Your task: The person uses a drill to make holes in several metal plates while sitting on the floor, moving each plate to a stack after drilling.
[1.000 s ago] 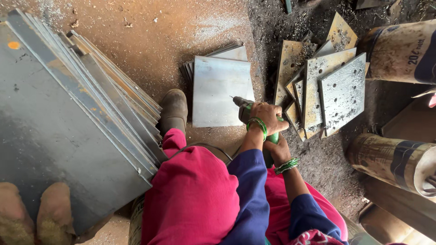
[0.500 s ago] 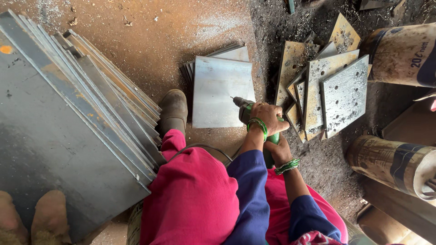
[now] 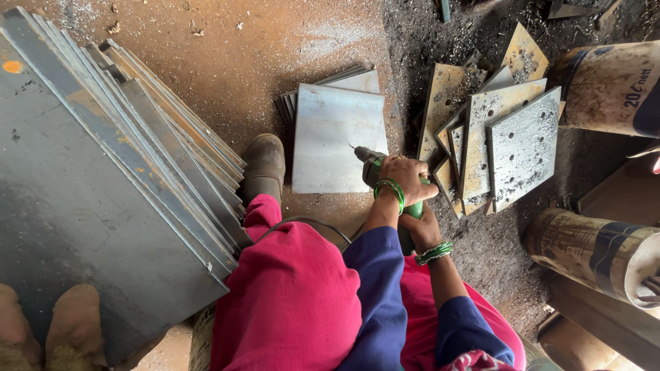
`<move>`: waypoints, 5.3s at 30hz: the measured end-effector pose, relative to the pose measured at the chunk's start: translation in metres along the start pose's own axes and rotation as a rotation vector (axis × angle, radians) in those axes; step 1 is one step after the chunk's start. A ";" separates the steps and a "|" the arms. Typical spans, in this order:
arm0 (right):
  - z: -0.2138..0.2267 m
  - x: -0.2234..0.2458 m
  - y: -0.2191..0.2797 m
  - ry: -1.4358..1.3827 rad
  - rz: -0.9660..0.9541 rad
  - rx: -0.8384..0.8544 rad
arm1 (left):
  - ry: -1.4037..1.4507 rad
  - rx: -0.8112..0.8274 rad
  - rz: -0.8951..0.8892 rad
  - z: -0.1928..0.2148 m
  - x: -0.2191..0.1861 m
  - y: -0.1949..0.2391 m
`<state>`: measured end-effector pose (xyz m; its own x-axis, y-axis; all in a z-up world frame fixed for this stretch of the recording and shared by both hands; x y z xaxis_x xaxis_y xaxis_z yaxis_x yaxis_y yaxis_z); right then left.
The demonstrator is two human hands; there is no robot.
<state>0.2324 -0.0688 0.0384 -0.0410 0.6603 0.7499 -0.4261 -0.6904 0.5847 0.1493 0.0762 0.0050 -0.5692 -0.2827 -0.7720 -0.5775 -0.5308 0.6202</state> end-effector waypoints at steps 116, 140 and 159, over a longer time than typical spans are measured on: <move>-0.084 0.112 -0.014 0.545 -0.112 0.076 | 0.629 -0.109 -0.180 0.058 0.088 -0.010; -0.082 0.113 -0.013 0.547 -0.114 0.086 | 0.640 -0.108 -0.199 0.055 0.086 -0.008; -0.082 0.113 -0.013 0.560 -0.119 0.074 | 0.648 -0.102 -0.175 0.054 0.082 -0.006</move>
<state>0.1589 0.0391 0.0899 -0.4774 0.7769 0.4105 -0.3941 -0.6069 0.6902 0.0743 0.0997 -0.0542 0.0123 -0.5906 -0.8068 -0.5531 -0.6762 0.4866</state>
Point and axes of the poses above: each hand's wrist, its own y-axis away from the middle knuckle, its own z-axis out of the back of the hand, x = y × z, the point moved 1 cm from there along -y, towards the middle knuckle, and after that the axes turned 14 degrees about z, right-handed, at the moved point
